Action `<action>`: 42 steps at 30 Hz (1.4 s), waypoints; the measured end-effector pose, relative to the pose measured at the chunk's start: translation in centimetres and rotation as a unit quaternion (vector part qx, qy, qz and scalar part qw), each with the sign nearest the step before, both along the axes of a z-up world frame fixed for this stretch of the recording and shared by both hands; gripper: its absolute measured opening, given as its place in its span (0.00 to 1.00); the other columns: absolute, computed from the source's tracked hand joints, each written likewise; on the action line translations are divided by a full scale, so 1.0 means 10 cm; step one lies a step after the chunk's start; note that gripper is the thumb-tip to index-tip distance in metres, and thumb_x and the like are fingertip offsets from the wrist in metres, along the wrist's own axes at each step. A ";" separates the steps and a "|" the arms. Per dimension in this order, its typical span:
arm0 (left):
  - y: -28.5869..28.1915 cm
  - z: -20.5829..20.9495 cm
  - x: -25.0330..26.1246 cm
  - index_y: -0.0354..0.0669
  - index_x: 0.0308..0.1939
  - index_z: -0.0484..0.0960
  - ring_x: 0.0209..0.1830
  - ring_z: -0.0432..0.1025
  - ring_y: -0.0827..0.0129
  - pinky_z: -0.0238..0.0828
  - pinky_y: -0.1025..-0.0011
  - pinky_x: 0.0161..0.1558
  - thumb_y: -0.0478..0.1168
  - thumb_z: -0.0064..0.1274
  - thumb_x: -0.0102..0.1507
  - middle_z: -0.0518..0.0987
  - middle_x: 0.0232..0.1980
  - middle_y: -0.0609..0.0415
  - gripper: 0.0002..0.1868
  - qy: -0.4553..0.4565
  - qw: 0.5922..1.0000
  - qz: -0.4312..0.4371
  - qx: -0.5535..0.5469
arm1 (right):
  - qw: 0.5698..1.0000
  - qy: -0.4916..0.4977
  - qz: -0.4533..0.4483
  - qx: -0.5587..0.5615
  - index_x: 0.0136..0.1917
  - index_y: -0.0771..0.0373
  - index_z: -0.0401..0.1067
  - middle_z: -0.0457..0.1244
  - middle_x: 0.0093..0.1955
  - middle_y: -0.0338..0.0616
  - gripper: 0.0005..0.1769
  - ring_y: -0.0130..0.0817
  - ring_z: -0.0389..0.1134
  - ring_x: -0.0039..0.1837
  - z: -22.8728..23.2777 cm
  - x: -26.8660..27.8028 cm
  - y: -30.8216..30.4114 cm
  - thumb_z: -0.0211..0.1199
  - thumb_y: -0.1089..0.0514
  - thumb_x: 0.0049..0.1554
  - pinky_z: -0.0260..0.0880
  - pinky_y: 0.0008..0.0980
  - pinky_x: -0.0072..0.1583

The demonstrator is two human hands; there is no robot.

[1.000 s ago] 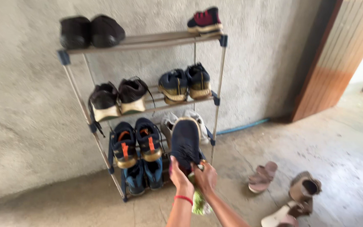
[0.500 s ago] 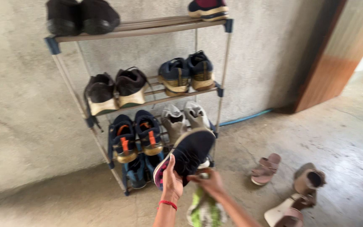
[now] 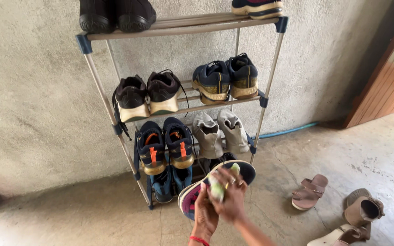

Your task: The person wipes several pairs of shoes and sandals with a cloth. They pick up each item from the floor or a shoe rack, wipe it, and place it back on the rack.

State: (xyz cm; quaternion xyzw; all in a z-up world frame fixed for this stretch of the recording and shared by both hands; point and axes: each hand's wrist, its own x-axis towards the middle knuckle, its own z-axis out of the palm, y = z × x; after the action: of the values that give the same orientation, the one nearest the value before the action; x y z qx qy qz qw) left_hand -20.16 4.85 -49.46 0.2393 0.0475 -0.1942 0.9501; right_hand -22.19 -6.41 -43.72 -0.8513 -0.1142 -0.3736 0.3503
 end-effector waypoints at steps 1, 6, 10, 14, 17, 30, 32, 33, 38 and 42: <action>0.03 0.10 -0.03 0.42 0.64 0.76 0.64 0.71 0.59 0.64 0.58 0.66 0.62 0.51 0.62 0.79 0.62 0.49 0.34 0.004 1.000 0.001 -0.011 | 0.986 -0.064 -0.041 -0.149 0.64 0.50 0.65 0.58 0.69 0.41 0.33 0.47 0.55 0.71 0.02 -0.08 0.06 0.66 0.54 0.44 0.56 0.60 0.66; 0.14 0.31 -0.15 0.40 0.65 0.72 0.65 0.68 0.57 0.60 0.52 0.69 0.58 0.51 0.65 0.77 0.60 0.49 0.32 0.028 0.998 0.031 -0.035 | 0.964 -0.127 0.035 -0.230 0.70 0.44 0.65 0.58 0.71 0.46 0.32 0.43 0.54 0.72 0.00 -0.17 -0.06 0.62 0.50 0.52 0.61 0.57 0.67; 0.21 0.38 -0.20 0.39 0.68 0.69 0.67 0.70 0.55 0.62 0.51 0.69 0.57 0.47 0.65 0.77 0.66 0.47 0.33 0.054 0.998 0.022 0.018 | 0.941 0.294 0.092 0.141 0.70 0.45 0.61 0.68 0.63 0.37 0.31 0.33 0.72 0.57 -0.08 0.00 -0.42 0.61 0.52 0.53 0.80 0.36 0.51; 0.30 0.37 -0.20 0.39 0.69 0.68 0.67 0.72 0.54 0.65 0.52 0.69 0.58 0.45 0.66 0.77 0.68 0.44 0.35 0.017 1.000 0.016 0.018 | 0.980 0.083 -0.174 0.054 0.65 0.53 0.72 0.68 0.58 0.43 0.24 0.35 0.69 0.53 -0.13 0.18 -0.63 0.60 0.63 0.55 0.74 0.35 0.51; 0.23 0.31 -0.16 0.39 0.70 0.67 0.67 0.72 0.56 0.64 0.53 0.69 0.61 0.43 0.65 0.76 0.68 0.46 0.37 0.002 1.000 -0.009 0.000 | 0.986 -0.073 -0.085 -0.121 0.67 0.57 0.71 0.64 0.63 0.52 0.34 0.46 0.67 0.60 -0.24 0.07 -0.54 0.63 0.69 0.46 0.71 0.46 0.57; 0.15 0.31 -0.25 0.36 0.71 0.67 0.69 0.70 0.58 0.64 0.59 0.70 0.60 0.39 0.68 0.76 0.70 0.46 0.37 -0.031 0.999 -0.044 -0.006 | 0.988 -0.136 -0.049 -0.046 0.75 0.46 0.66 0.60 0.67 0.48 0.37 0.48 0.62 0.68 0.24 -0.17 -0.43 0.62 0.64 0.52 0.64 0.48 0.67; 0.06 0.38 -0.32 0.40 0.71 0.67 0.69 0.70 0.61 0.63 0.59 0.70 0.58 0.40 0.68 0.75 0.69 0.50 0.34 -0.065 0.997 -0.041 -0.006 | 0.988 -0.140 0.003 -0.068 0.74 0.41 0.66 0.60 0.68 0.43 0.38 0.43 0.60 0.71 0.30 -0.20 -0.27 0.68 0.58 0.52 0.63 0.49 0.69; 0.05 0.42 -0.35 0.42 0.71 0.67 0.69 0.69 0.63 0.62 0.59 0.70 0.58 0.40 0.67 0.75 0.69 0.52 0.33 -0.082 0.996 -0.039 -0.004 | 0.987 -0.141 0.029 -0.078 0.74 0.38 0.65 0.60 0.68 0.41 0.39 0.41 0.59 0.73 0.30 -0.22 -0.19 0.72 0.56 0.52 0.63 0.49 0.70; 0.15 0.55 -0.40 0.40 0.70 0.69 0.65 0.71 0.64 0.64 0.59 0.67 0.59 0.44 0.66 0.77 0.65 0.52 0.35 -0.028 0.999 0.004 0.043 | 0.981 -0.063 0.077 -0.166 0.72 0.43 0.62 0.52 0.76 0.47 0.50 0.52 0.43 0.79 0.28 -0.28 -0.25 0.73 0.61 0.36 0.49 0.64 0.72; 0.19 0.50 -0.37 0.37 0.69 0.69 0.63 0.73 0.63 0.68 0.63 0.65 0.59 0.49 0.64 0.78 0.64 0.49 0.37 -0.023 0.998 0.007 0.052 | 0.966 -0.029 0.136 -0.220 0.71 0.44 0.67 0.55 0.75 0.43 0.44 0.48 0.48 0.76 0.27 -0.13 -0.49 0.71 0.64 0.43 0.62 0.55 0.69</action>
State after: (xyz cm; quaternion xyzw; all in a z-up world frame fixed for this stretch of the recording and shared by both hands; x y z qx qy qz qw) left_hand -23.82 6.75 -44.46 0.2921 0.0376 -0.1797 0.9386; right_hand -23.49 -11.27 -41.03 -0.8728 -0.3181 -0.3123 0.1988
